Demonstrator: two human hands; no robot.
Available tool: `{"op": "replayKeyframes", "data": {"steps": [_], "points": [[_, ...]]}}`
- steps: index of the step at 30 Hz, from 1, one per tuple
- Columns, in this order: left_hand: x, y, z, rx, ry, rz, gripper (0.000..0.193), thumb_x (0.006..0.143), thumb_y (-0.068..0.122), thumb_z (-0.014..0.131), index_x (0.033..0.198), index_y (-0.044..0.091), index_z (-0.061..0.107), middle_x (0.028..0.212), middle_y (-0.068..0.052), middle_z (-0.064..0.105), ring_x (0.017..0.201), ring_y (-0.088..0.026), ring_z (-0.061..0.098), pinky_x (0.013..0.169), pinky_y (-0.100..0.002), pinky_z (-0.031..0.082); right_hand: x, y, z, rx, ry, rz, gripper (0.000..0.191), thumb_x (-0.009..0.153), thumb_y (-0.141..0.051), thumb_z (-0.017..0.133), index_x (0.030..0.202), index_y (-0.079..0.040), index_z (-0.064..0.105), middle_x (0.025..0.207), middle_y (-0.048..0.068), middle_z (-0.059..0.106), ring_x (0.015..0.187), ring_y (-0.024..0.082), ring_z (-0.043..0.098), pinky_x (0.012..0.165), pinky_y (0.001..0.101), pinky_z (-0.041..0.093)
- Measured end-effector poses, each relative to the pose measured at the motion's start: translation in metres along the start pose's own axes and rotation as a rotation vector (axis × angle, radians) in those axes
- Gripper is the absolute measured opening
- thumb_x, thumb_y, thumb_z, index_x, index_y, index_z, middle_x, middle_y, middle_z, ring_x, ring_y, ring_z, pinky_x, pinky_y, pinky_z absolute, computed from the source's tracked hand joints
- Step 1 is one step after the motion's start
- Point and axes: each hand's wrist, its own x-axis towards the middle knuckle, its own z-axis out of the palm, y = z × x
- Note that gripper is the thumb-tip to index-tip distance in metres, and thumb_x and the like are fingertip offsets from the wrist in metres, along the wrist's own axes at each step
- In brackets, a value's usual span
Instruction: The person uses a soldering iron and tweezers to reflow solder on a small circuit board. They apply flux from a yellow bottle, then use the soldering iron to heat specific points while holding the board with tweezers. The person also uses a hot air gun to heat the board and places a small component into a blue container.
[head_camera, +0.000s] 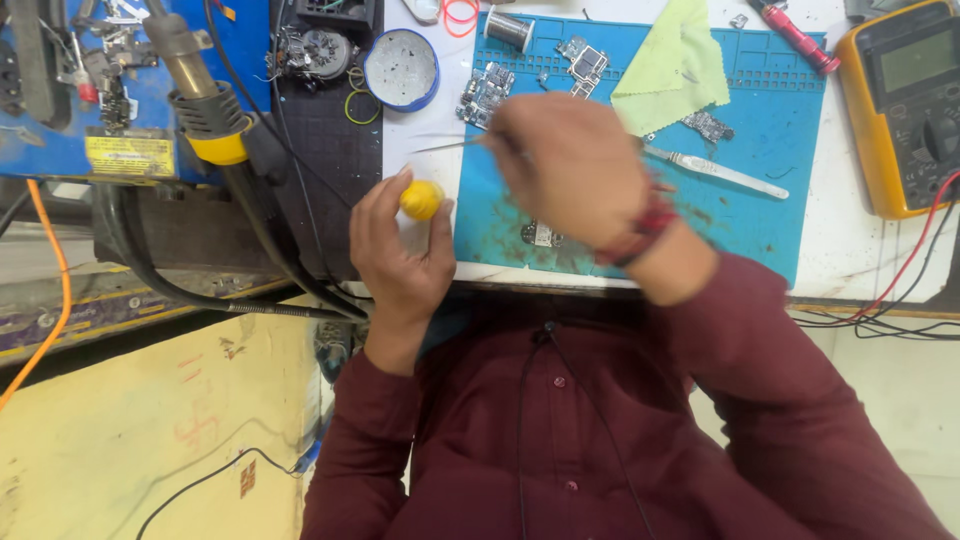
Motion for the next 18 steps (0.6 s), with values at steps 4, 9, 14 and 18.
{"op": "replayKeyframes", "data": {"steps": [4, 9, 14, 18], "points": [[0.018, -0.001, 0.007, -0.041, -0.124, -0.060, 0.044, 0.099, 0.013, 0.079, 0.136, 0.002, 0.057, 0.126, -0.019, 0.067, 0.115, -0.037, 0.068, 0.097, -0.044, 0.056, -0.037, 0.008, -0.061, 0.143, 0.089, 0.323, 0.015, 0.110, -0.008, 0.077, 0.099, -0.001, 0.068, 0.086, 0.009, 0.069, 0.073, 0.016, 0.066, 0.066, 0.0263, 0.050], [0.036, -0.012, 0.024, -0.173, -0.105, -0.139, 0.045, 0.104, 0.011, 0.076, 0.141, 0.004, 0.053, 0.133, -0.018, 0.066, 0.120, -0.033, 0.071, 0.100, -0.037, 0.061, -0.080, 0.004, -0.088, 0.243, 0.280, 0.572, 0.016, 0.114, -0.003, 0.076, 0.105, 0.004, 0.064, 0.091, 0.008, 0.070, 0.078, 0.008, 0.064, 0.073, 0.0223, 0.050], [0.036, -0.016, 0.028, -0.140, -0.083, -0.167, 0.052, 0.107, 0.010, 0.079, 0.151, 0.007, 0.049, 0.140, -0.013, 0.064, 0.125, -0.028, 0.070, 0.105, -0.035, 0.059, -0.103, 0.009, -0.075, -0.005, 0.126, 0.578, 0.016, 0.109, -0.007, 0.078, 0.105, 0.003, 0.067, 0.091, 0.009, 0.073, 0.082, 0.012, 0.070, 0.070, 0.0248, 0.052], [0.023, 0.000, 0.022, -0.157, -0.006, -0.145, 0.076, 0.102, 0.013, 0.083, 0.156, 0.002, 0.030, 0.153, -0.019, 0.048, 0.130, -0.029, 0.059, 0.105, -0.035, 0.053, -0.116, 0.009, -0.059, 0.008, 0.135, 0.570, 0.014, 0.113, -0.006, 0.077, 0.108, 0.005, 0.069, 0.090, 0.011, 0.074, 0.081, 0.012, 0.072, 0.074, 0.0255, 0.054]]}}
